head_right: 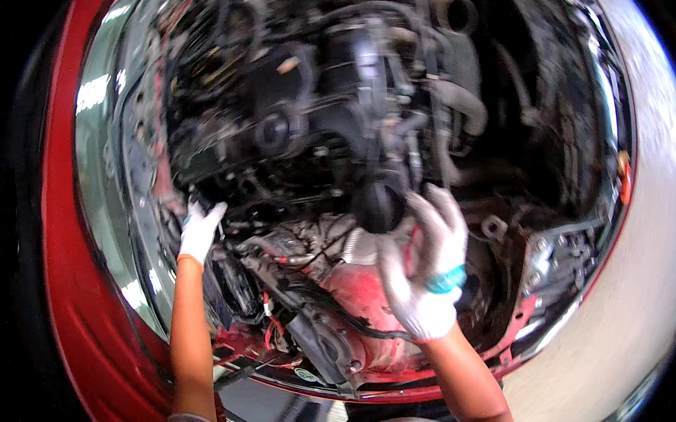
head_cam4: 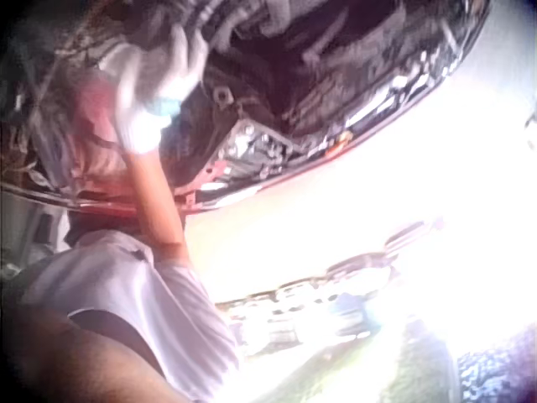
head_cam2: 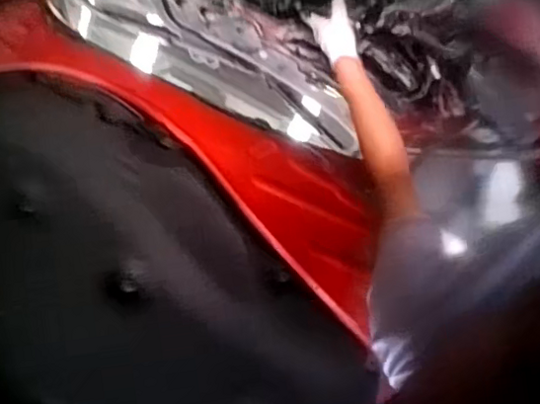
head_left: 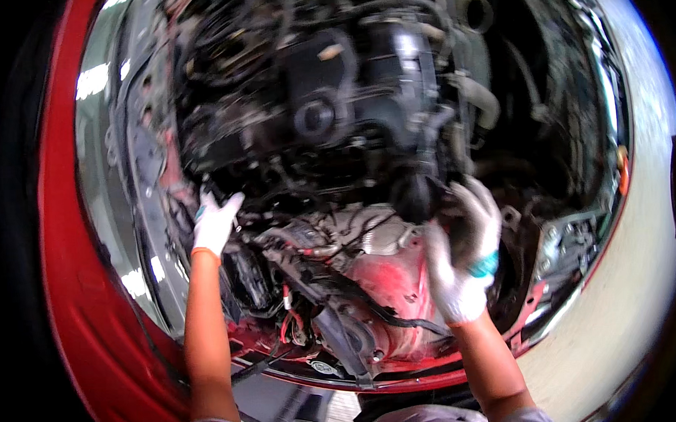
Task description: The person works on a car engine with the hood open, using a wrench to tighten bolts on the cylinder head. They then retrieve a black plastic engine cover from the floor and install it onto the engine, securing it by hand.
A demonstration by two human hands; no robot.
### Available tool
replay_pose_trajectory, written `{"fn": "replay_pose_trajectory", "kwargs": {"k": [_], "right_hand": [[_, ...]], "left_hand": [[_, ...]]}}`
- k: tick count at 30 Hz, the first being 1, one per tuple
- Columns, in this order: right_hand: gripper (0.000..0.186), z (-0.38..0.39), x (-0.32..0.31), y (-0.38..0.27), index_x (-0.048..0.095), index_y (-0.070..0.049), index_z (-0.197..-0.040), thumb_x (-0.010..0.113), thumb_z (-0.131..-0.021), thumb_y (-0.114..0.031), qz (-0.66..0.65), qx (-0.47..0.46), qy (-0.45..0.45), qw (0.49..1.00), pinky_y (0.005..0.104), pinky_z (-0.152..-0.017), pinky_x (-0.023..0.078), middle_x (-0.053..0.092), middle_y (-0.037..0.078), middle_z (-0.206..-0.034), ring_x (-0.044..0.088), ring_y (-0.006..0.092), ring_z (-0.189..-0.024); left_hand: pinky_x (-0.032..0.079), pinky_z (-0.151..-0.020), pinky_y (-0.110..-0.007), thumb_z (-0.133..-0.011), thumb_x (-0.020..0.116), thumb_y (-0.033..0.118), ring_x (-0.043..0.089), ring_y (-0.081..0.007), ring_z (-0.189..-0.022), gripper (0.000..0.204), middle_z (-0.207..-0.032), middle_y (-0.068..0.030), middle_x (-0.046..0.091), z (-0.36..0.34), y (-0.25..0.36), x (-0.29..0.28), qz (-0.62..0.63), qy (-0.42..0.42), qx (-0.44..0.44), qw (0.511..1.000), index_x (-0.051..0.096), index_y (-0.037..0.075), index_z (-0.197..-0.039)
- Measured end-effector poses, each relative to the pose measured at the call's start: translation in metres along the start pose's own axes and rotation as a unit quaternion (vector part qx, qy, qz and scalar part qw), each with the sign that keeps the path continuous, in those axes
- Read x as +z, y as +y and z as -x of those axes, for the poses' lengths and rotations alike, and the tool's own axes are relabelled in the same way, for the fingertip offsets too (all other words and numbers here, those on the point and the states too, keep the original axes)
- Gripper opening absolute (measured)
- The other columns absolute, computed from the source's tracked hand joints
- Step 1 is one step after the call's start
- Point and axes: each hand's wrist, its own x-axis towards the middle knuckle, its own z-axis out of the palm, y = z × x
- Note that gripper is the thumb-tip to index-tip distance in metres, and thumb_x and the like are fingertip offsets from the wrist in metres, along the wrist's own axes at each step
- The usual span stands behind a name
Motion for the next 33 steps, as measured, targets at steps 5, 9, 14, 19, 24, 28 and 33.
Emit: {"fn": "replay_pose_trajectory", "kwargs": {"k": [5,9,14,19,24,28,33], "right_hand": [[0.043,-0.017,0.013,-0.033,0.063,0.002,-0.12,0.064,-0.077,0.009,-0.031,-0.136,-0.083,0.987,0.0469,-0.105,0.048,0.06,0.026,-0.127,0.06,0.0408,-0.118],[0.039,-0.05,0.063,-0.085,0.069,-0.002,-0.11,0.071,-0.072,0.006,0.042,-0.262,-0.229,0.936,0.0444,-0.089,0.054,0.068,0.018,-0.108,0.067,0.0379,-0.102],[0.021,-0.099,0.158,-0.121,0.07,-0.003,-0.105,0.069,-0.084,-0.002,0.115,-0.413,-0.272,0.862,0.0409,-0.087,0.055,0.07,0.014,-0.107,0.069,0.0324,-0.098],[0.036,-0.121,0.237,-0.125,0.068,-0.007,-0.121,0.073,-0.088,-0.02,0.215,-0.496,-0.232,0.809,0.0417,-0.096,0.055,0.068,0.014,-0.118,0.067,0.0321,-0.11],[0.056,-0.124,0.251,-0.147,0.061,-0.007,-0.133,0.074,-0.085,-0.03,0.373,-0.481,-0.327,0.723,0.0447,-0.103,0.048,0.06,0.016,-0.128,0.058,0.0334,-0.121],[0.062,-0.123,0.247,-0.153,0.058,-0.006,-0.136,0.074,-0.083,-0.032,0.395,-0.479,-0.325,0.713,0.0443,-0.1,0.047,0.059,0.016,-0.128,0.056,0.0348,-0.121],[0.062,-0.113,0.257,-0.151,0.052,-0.011,-0.147,0.067,-0.088,-0.023,0.416,-0.477,-0.297,0.715,0.0443,-0.099,0.048,0.06,0.014,-0.133,0.059,0.034,-0.119]], "left_hand": [[0.034,-0.119,-0.049,-0.084,0.078,0.036,0.04,-0.0455,-0.141,0.087,-0.145,-0.0293,0.049,0.063,0.008,0.03,-0.151,0.149,0.12,0.97,0.04,-0.004,-0.151],[0.042,-0.11,-0.05,-0.084,0.074,0.023,0.052,-0.0433,-0.126,0.068,-0.127,-0.0227,0.061,0.063,0.003,0.031,-0.117,0.209,0.166,0.957,0.05,-0.001,-0.143],[0.051,-0.099,-0.049,-0.085,0.072,0.026,0.06,-0.0402,-0.116,0.068,-0.108,-0.0199,0.07,0.059,0.022,0.005,-0.111,0.094,0.019,0.989,0.05,0.002,-0.145],[0.054,-0.099,-0.047,-0.084,0.072,0.023,0.061,-0.0414,-0.117,0.073,-0.106,-0.0219,0.073,0.053,0.025,0.019,-0.151,0.09,-0.023,0.984,0.046,0.001,-0.148],[0.054,-0.085,-0.048,-0.077,0.076,0.018,0.064,-0.0376,-0.095,0.052,-0.091,-0.0154,0.071,0.056,0.011,0.021,-0.134,0.18,0.067,0.972,0.061,0.002,-0.125],[0.052,-0.082,-0.048,-0.08,0.076,0.02,0.062,-0.0367,-0.093,0.017,-0.089,-0.0138,0.068,0.063,0.003,0.022,-0.121,0.217,0.12,0.961,0.072,0.006,-0.091],[0.052,-0.087,-0.047,-0.091,0.069,0.03,0.062,-0.0377,-0.098,0.026,-0.099,-0.0155,0.07,0.064,-0.011,0.0,-0.094,0.061,0.133,0.985,0.074,0.005,-0.093]]}}
